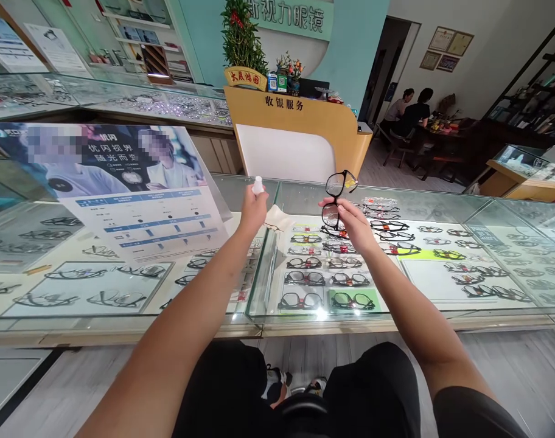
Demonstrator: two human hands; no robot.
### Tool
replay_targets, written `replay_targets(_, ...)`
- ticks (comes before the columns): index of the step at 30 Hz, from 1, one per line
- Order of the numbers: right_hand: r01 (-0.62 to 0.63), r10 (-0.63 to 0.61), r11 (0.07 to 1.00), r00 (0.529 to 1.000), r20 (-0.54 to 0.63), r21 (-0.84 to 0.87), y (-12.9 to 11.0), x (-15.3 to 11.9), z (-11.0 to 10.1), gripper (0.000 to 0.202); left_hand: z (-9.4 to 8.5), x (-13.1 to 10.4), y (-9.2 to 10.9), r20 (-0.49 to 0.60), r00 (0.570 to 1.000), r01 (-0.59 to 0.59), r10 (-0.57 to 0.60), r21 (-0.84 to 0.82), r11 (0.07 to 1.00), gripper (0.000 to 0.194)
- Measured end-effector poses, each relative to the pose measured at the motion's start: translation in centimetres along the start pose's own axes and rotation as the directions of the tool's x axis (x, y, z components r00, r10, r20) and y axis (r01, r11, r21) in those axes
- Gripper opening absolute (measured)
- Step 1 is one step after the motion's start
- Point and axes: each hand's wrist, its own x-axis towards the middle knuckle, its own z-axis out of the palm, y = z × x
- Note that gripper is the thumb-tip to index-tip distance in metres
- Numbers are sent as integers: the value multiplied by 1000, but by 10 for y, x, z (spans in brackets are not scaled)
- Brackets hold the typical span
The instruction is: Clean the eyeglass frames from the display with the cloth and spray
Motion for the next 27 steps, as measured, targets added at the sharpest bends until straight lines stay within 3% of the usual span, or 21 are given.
replay_targets(4,-6,5,999,1000,-4,-37,7,3,-4,52,-7,16,-25,-146,984,114,-103,66,991,27)
replay_targets(9,14,-14,1000,1000,-1,-10,9,4,-6,46,-12,21,-41,-182,978,134,-103,169,976,21)
replay_targets(15,6,-6,1000,1000,-3,-9,5,4,-4,49,-13,21,-45,-190,976,145,-108,191,971,23)
replay_targets(18,-7,7,1000,1000,-11,-12,0,4,-2,51,-11,17,-38,-208,973,143,-100,204,969,42)
replay_targets(20,-8,8,1000,1000,-16,-13,-2,4,-1,51,-9,10,-29,-243,970,70,-10,236,969,62)
replay_targets(23,-3,4,1000,1000,-20,15,-4,4,-1,50,-6,-5,-9,-255,933,-163,253,327,931,82)
replay_targets(25,-2,3,999,1000,-22,41,-3,4,-1,49,-3,-17,6,-200,878,-338,436,386,858,85)
replay_targets(27,-6,7,998,1000,-24,57,-2,4,-1,48,-1,-28,18,-96,835,-460,542,420,782,72)
